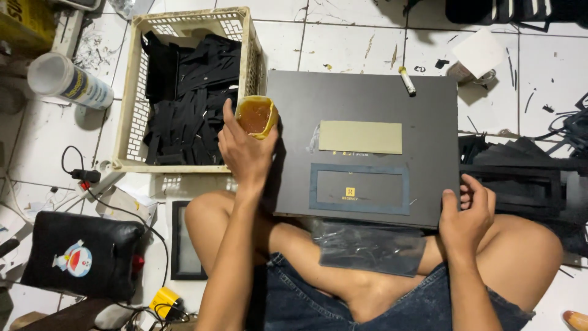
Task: The person sits on the floor with a board on their lap, applies glue with a stick applicator along the edge of a rectangular frame, presses a dark rubber border strip around the frame, and aligns the assembled frame on the board.
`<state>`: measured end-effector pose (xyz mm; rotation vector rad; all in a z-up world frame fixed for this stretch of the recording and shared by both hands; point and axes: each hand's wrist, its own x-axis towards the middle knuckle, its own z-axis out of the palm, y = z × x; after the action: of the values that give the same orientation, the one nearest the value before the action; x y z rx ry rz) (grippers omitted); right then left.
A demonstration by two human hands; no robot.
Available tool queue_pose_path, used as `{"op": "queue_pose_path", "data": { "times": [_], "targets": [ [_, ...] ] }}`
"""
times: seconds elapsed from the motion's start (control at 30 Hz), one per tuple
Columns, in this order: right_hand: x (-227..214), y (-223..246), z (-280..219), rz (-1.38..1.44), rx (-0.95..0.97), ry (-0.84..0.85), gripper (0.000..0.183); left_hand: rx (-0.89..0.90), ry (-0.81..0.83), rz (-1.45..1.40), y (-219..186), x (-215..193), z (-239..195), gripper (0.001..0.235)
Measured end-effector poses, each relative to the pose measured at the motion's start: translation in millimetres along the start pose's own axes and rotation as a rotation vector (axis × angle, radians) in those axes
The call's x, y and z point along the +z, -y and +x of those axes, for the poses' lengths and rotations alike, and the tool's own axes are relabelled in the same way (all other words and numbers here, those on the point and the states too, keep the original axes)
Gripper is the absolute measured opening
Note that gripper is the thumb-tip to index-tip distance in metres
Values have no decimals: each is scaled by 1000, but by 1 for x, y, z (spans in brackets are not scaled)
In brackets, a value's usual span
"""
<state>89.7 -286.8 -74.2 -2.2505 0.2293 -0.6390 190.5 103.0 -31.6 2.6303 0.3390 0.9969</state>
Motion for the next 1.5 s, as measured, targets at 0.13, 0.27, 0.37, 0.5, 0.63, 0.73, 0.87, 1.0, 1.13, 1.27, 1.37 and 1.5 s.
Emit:
{"op": "queue_pose_path", "data": {
  "times": [0.13,0.27,0.37,0.5,0.63,0.73,0.87,1.0,1.13,1.27,1.37,1.5],
  "targets": [
    [0,-2,0,-15,-13,-1,35,-44,-29,-153,8,-7,6,110],
    [0,-5,-1,-19,-31,-12,34,-27,-114,-127,21,-34,20,112],
    [0,-7,0,-9,-53,-12,33,-56,-111,-192,38,-52,33,110],
    [1,-14,-1,15,-66,17,34,-24,-94,-171,70,-69,45,105],
    [5,-37,-4,-51,-88,33,35,-78,-45,-190,122,-50,50,106],
    [5,-48,-6,-128,-140,47,35,14,69,-254,145,-35,53,104],
    [3,-65,-9,-242,-158,39,34,21,404,-290,153,-27,52,106],
    [6,-108,-15,-199,-72,27,41,-79,693,-157,160,-21,53,131],
    [12,-188,-15,-61,-97,-2,36,-137,744,-138,152,-29,55,128],
    [-1,-142,-16,-171,-113,42,26,-78,681,-68,144,-37,53,112],
    [-1,-143,-14,-180,-114,61,29,-112,765,-17,143,-37,57,118],
    [-10,-101,-10,-1,23,153,30,-46,760,-10,147,-38,54,112]
  ]
}}
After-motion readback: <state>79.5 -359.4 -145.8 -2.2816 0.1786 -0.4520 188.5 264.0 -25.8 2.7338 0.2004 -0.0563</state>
